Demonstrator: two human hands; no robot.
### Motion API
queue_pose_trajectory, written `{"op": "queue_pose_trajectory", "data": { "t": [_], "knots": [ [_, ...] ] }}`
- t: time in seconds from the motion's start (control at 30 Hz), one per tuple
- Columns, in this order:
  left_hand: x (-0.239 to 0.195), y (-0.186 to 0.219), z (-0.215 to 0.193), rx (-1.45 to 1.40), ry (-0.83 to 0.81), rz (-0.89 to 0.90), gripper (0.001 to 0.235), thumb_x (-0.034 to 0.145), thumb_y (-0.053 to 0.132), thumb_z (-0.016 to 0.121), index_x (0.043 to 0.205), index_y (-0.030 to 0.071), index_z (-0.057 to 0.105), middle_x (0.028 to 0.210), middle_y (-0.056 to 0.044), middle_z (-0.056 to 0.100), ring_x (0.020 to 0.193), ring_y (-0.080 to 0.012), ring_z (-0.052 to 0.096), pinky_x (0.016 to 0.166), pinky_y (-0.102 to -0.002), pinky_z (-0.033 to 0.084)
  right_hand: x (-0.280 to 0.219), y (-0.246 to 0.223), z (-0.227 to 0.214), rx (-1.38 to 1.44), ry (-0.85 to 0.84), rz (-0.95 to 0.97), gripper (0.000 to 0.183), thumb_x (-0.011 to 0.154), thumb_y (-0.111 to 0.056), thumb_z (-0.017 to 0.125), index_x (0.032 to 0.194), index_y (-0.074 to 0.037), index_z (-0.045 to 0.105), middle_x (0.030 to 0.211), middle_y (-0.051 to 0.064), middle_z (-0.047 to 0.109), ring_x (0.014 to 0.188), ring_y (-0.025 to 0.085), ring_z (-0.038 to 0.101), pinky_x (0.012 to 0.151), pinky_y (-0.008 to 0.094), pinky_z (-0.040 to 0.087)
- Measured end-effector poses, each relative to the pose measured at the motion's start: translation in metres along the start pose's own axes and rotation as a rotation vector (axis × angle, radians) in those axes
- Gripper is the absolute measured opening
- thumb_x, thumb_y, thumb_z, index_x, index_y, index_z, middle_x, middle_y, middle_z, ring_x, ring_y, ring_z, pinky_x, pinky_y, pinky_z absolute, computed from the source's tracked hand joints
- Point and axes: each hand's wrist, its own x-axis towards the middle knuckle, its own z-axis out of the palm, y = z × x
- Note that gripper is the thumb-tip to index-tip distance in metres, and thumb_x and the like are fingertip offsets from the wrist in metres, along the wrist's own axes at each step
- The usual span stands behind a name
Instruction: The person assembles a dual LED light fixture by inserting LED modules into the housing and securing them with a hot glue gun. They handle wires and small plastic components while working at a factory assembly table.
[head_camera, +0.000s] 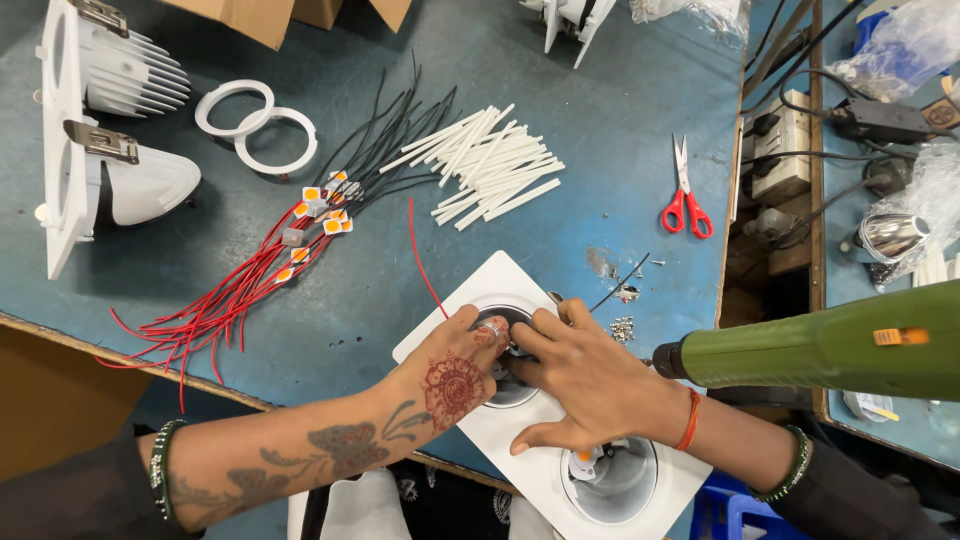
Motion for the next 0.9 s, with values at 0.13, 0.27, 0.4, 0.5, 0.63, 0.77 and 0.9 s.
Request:
{"op": "queue_pose_trajectory", "data": {
  "t": [0.13, 0.27, 0.4, 0.5, 0.63, 0.77, 0.9],
  "knots": [
    [0.002, 0.001, 0.006, -0.008, -0.089, 0.077, 0.021, 0.093, 0.023, 0.054, 0.108, 0.009, 0.054, 0.157, -0.024, 0.032, 0.148, -0.0420, 0.017, 0.112, -0.064, 0.008, 0.002, 0.000, 0.003, 0.000, -0.008, 0.005, 0.090, 0.082, -0.080, 0.054, 0.104, 0.005, 0.074, 0.094, 0.013, 0.048, 0.093, 0.028, 0.043, 0.088, 0.047, 0.034],
    [0.001, -0.002, 0.006, -0.061, 0.059, 0.021, 0.021, 0.091, 0.026, 0.053, 0.105, 0.010, 0.054, 0.155, -0.020, 0.040, 0.150, -0.0401, 0.027, 0.114, -0.061, 0.014, 0.003, -0.002, 0.004, 0.004, -0.026, 0.010, 0.092, 0.080, -0.081, 0.056, 0.105, 0.006, 0.073, 0.092, 0.013, 0.048, 0.092, 0.028, 0.043, 0.089, 0.048, 0.034],
    [-0.003, -0.021, 0.003, -0.380, 0.390, 0.027, 0.013, 0.083, 0.020, 0.062, 0.088, 0.008, 0.062, 0.137, -0.018, 0.055, 0.131, -0.0339, 0.045, 0.108, -0.052, 0.029, 0.003, -0.005, 0.003, -0.026, 0.064, -0.032, 0.089, 0.080, -0.079, 0.058, 0.104, 0.005, 0.071, 0.094, 0.007, 0.050, 0.092, 0.026, 0.042, 0.095, 0.050, 0.034],
    [-0.010, -0.036, 0.004, -0.606, 0.600, 0.037, 0.009, 0.080, 0.016, 0.066, 0.084, 0.009, 0.070, 0.124, -0.014, 0.064, 0.122, -0.0296, 0.055, 0.108, -0.049, 0.037, 0.004, -0.006, 0.003, 0.003, 0.046, -0.011, 0.087, 0.081, -0.079, 0.059, 0.104, 0.004, 0.071, 0.092, 0.007, 0.049, 0.092, 0.026, 0.042, 0.094, 0.048, 0.033],
    [-0.025, -0.044, 0.006, -0.796, 0.641, 0.075, 0.023, 0.081, 0.016, 0.066, 0.100, 0.013, 0.078, 0.119, -0.008, 0.068, 0.126, -0.0286, 0.056, 0.118, -0.061, 0.027, 0.003, -0.005, 0.003, 0.031, 0.019, 0.005, 0.085, 0.082, -0.079, 0.058, 0.103, 0.002, 0.072, 0.089, 0.008, 0.047, 0.092, 0.025, 0.042, 0.093, 0.048, 0.032],
    [-0.030, -0.043, 0.007, -0.809, 0.713, 0.129, 0.036, 0.084, 0.047, 0.072, 0.095, 0.013, 0.077, 0.132, -0.013, 0.064, 0.144, -0.0359, 0.044, 0.118, -0.072, 0.011, 0.002, -0.005, 0.003, -0.002, 0.045, -0.005, 0.089, 0.083, -0.081, 0.056, 0.106, 0.003, 0.072, 0.090, 0.007, 0.047, 0.092, 0.025, 0.042, 0.092, 0.046, 0.032],
    [-0.027, -0.044, 0.009, -0.769, 0.601, 0.138, 0.055, 0.080, 0.064, 0.071, 0.098, 0.012, 0.079, 0.128, -0.013, 0.066, 0.143, -0.0337, 0.040, 0.117, -0.077, 0.003, 0.002, -0.005, 0.006, -0.021, 0.061, -0.002, 0.091, 0.082, -0.082, 0.055, 0.108, 0.004, 0.071, 0.091, 0.007, 0.047, 0.092, 0.024, 0.042, 0.094, 0.047, 0.033]
  ]
}}
